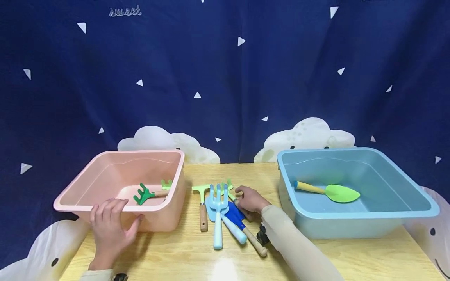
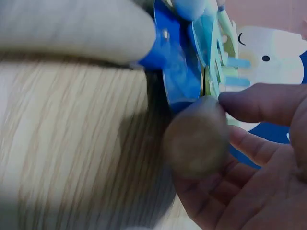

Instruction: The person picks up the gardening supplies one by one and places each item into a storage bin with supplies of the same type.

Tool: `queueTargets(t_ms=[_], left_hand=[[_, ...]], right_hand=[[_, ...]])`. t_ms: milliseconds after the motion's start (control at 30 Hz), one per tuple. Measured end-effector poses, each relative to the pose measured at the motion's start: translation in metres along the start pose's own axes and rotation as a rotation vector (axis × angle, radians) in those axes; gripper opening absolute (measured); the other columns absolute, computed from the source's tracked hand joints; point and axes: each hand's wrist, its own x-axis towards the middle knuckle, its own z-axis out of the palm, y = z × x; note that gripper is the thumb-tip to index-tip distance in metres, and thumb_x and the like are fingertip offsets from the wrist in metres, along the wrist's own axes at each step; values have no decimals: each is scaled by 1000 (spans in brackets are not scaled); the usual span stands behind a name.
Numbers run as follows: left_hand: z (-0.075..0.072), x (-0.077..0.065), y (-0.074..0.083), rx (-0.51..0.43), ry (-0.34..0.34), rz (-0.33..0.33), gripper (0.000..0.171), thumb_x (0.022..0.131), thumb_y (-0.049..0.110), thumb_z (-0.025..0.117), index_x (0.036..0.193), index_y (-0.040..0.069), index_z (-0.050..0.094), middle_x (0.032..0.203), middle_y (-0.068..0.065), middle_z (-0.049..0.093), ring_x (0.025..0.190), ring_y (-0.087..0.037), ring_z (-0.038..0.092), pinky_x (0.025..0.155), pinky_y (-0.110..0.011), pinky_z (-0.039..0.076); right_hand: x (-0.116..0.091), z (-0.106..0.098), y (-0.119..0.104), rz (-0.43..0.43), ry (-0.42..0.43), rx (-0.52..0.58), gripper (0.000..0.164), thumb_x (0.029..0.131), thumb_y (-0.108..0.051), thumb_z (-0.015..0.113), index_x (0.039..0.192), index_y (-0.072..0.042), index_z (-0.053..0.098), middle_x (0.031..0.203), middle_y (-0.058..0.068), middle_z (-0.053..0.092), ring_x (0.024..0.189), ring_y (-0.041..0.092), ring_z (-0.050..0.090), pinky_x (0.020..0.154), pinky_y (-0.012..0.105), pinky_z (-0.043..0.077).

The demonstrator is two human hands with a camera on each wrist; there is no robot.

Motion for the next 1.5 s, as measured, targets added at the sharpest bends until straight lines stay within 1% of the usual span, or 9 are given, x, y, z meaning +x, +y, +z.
queueTargets(t_ms=[167, 300, 433, 733, 967, 1167, 1267, 1367, 1500], left_hand=[[2, -5, 6, -24, -9, 1, 63, 92, 58, 54, 111, -1, 61, 106, -19, 59, 107, -39, 49, 121, -37, 14], [5, -7, 10, -41, -18, 3, 62, 91, 57, 54, 111, -1, 62, 106, -18, 60, 108, -39, 50, 121, -35, 13], [5, -8, 12, -44, -36, 6, 62, 92, 58, 54, 111, 0, 62, 107, -18, 60, 108, -38, 49, 122, -35, 11], [-7, -12, 10, -34, -31, -8, 64, 92, 60, 52, 111, -1, 62, 107, -19, 60, 108, -39, 49, 120, -40, 17], [-5, -7, 6, -26, -1, 4, 62, 90, 58, 55, 111, -1, 62, 106, -20, 60, 107, -40, 51, 119, -43, 20], [-4, 2, 0, -19, -3, 4, 63, 91, 58, 54, 112, -1, 61, 107, -21, 59, 108, -40, 49, 118, -44, 20], [-2, 5, -2, -19, -5, 1, 63, 90, 58, 55, 113, -1, 61, 108, -21, 59, 109, -40, 48, 118, -46, 20], [0, 6, -2, -21, -12, 0, 63, 90, 57, 55, 114, -1, 61, 108, -20, 59, 110, -40, 48, 119, -44, 18], [0, 4, 0, -25, -8, 0, 62, 90, 57, 55, 113, -1, 61, 107, -20, 59, 109, -39, 48, 121, -40, 16]], right_hand=[[-8, 1, 18, 15, 6, 0, 51, 80, 3, 67, 130, 1, 57, 95, 9, 60, 82, 19, 53, 68, 29, 44], [-15, 1, 28, 8, -11, -35, 55, 73, 5, 74, 125, -1, 59, 95, 7, 58, 84, 19, 52, 69, 29, 44], [-24, 2, 33, 8, -34, -70, 56, 71, 7, 73, 125, 0, 59, 95, 7, 58, 86, 19, 51, 69, 29, 44], [-31, 1, 30, -34, -97, 81, 55, 78, 4, 69, 131, 5, 55, 89, 7, 58, 80, 18, 50, 65, 30, 44], [-23, -3, 30, -24, -93, 151, 57, 80, 6, 68, 134, 6, 52, 89, 6, 54, 79, 18, 49, 61, 28, 43], [-11, -10, 30, -79, -169, 206, 65, 80, 0, 71, 140, 6, 47, 109, 15, 63, 94, 17, 56, 72, 25, 49], [-7, -13, 30, -37, -196, 293, 68, 81, -4, 72, 143, 2, 46, 118, 17, 61, 100, 17, 56, 75, 24, 50], [-8, -15, 32, -15, -216, 358, 66, 83, -4, 70, 144, 3, 44, 122, 20, 61, 98, 16, 59, 73, 25, 51], [-11, -17, 37, -17, -261, 371, 67, 85, -5, 68, 146, 3, 41, 130, 23, 60, 95, 13, 63, 68, 27, 51]])
